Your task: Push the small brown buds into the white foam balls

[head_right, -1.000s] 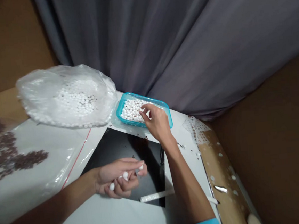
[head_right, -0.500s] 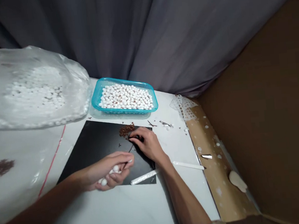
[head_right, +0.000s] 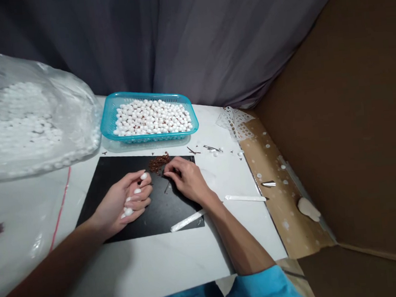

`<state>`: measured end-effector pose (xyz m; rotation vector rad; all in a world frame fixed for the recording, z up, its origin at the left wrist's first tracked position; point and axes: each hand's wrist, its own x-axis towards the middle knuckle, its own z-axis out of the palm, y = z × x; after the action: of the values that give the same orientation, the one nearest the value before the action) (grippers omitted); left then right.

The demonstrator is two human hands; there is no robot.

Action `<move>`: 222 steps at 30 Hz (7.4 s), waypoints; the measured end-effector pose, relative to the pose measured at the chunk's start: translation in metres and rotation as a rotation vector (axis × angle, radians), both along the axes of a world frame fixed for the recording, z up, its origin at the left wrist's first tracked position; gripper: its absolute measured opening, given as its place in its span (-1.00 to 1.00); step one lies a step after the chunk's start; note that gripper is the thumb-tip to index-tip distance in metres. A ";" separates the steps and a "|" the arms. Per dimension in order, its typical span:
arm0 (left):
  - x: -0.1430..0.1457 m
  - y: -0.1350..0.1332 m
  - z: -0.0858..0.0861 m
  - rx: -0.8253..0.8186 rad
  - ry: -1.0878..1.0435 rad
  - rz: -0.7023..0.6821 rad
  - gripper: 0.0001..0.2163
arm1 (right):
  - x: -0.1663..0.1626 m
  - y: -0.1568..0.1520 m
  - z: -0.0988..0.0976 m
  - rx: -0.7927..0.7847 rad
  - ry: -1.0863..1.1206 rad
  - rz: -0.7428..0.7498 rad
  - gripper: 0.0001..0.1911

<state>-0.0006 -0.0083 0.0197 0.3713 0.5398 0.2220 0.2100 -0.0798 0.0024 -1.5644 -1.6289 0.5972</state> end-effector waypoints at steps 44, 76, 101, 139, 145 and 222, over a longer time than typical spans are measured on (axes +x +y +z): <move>0.004 -0.009 -0.006 0.234 0.144 -0.099 -0.48 | -0.021 -0.004 0.010 -0.120 0.700 0.210 -0.75; 0.010 -0.019 -0.011 0.400 0.287 -0.099 -0.38 | -0.026 -0.006 0.010 -0.103 0.640 0.116 -0.75; 0.005 -0.016 -0.004 0.350 0.208 -0.034 -0.45 | -0.031 -0.006 0.015 -0.045 0.550 0.096 -0.86; 0.007 -0.022 -0.014 0.029 -0.040 -0.203 -0.57 | 0.029 0.024 -0.014 -0.030 0.026 -0.125 -0.78; 0.009 -0.024 -0.010 0.053 0.045 -0.291 -0.64 | 0.017 0.023 -0.018 0.002 -0.044 -0.148 -0.87; 0.016 -0.024 -0.010 0.395 0.213 -0.101 -0.44 | -0.015 -0.009 0.019 -0.159 0.552 0.153 -0.79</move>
<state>0.0155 -0.0319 0.0096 0.8105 0.6856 0.1917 0.1946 -0.0893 0.0217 -1.2363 -1.3034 1.1500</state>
